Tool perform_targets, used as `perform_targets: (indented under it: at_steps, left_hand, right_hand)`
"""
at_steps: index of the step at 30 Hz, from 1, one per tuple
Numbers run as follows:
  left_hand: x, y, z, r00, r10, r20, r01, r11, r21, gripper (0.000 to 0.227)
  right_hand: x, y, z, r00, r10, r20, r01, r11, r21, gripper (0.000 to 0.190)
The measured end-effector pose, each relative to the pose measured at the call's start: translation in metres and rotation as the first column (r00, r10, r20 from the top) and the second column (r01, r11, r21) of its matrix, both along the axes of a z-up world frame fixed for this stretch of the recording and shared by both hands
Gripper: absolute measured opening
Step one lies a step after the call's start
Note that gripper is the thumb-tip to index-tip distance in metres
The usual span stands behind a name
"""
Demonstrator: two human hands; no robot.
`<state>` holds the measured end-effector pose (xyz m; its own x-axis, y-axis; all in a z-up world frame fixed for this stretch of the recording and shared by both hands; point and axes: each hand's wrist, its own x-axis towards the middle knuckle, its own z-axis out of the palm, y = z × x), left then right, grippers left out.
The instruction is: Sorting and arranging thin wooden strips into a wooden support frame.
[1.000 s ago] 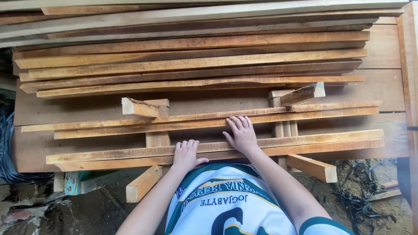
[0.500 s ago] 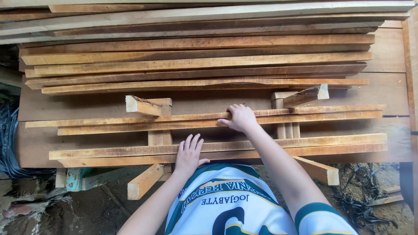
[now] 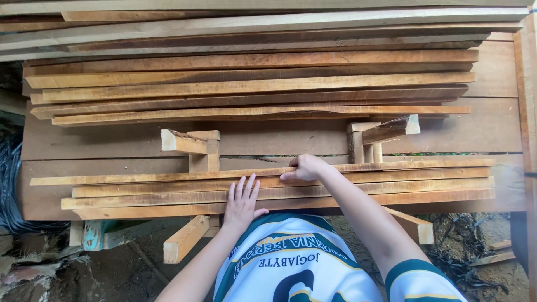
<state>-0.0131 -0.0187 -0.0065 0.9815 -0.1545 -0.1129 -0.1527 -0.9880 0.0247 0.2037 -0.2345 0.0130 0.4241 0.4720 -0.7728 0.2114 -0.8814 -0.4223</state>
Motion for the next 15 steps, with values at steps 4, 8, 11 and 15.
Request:
perform_targets:
  at_steps: [4,8,11,15]
  left_hand:
    - [-0.003,0.002,-0.010,1.000,0.013,-0.006,-0.013,0.999,-0.040,0.101]
    - [0.011,0.004,0.006,0.985,0.015,-0.173,-0.029,0.997,-0.077,0.106]
    - [0.034,0.009,0.009,0.952,0.042,-0.302,-0.099,0.979,-0.177,0.110]
    - [0.053,0.023,-0.028,0.906,0.129,-0.403,-0.254,0.927,-0.274,0.085]
  right_hand:
    - [0.007,0.001,0.014,0.995,0.029,0.093,-0.024,0.998,-0.057,0.065]
    - [0.008,-0.008,-0.008,0.784,0.056,0.618,-0.169,0.977,0.126,0.048]
    - [-0.014,-0.010,-0.009,0.609,-0.063,0.790,-0.309,0.900,0.309,0.029]
    - [-0.063,-0.015,-0.009,0.734,-0.075,0.675,-0.255,0.891,0.376,0.032]
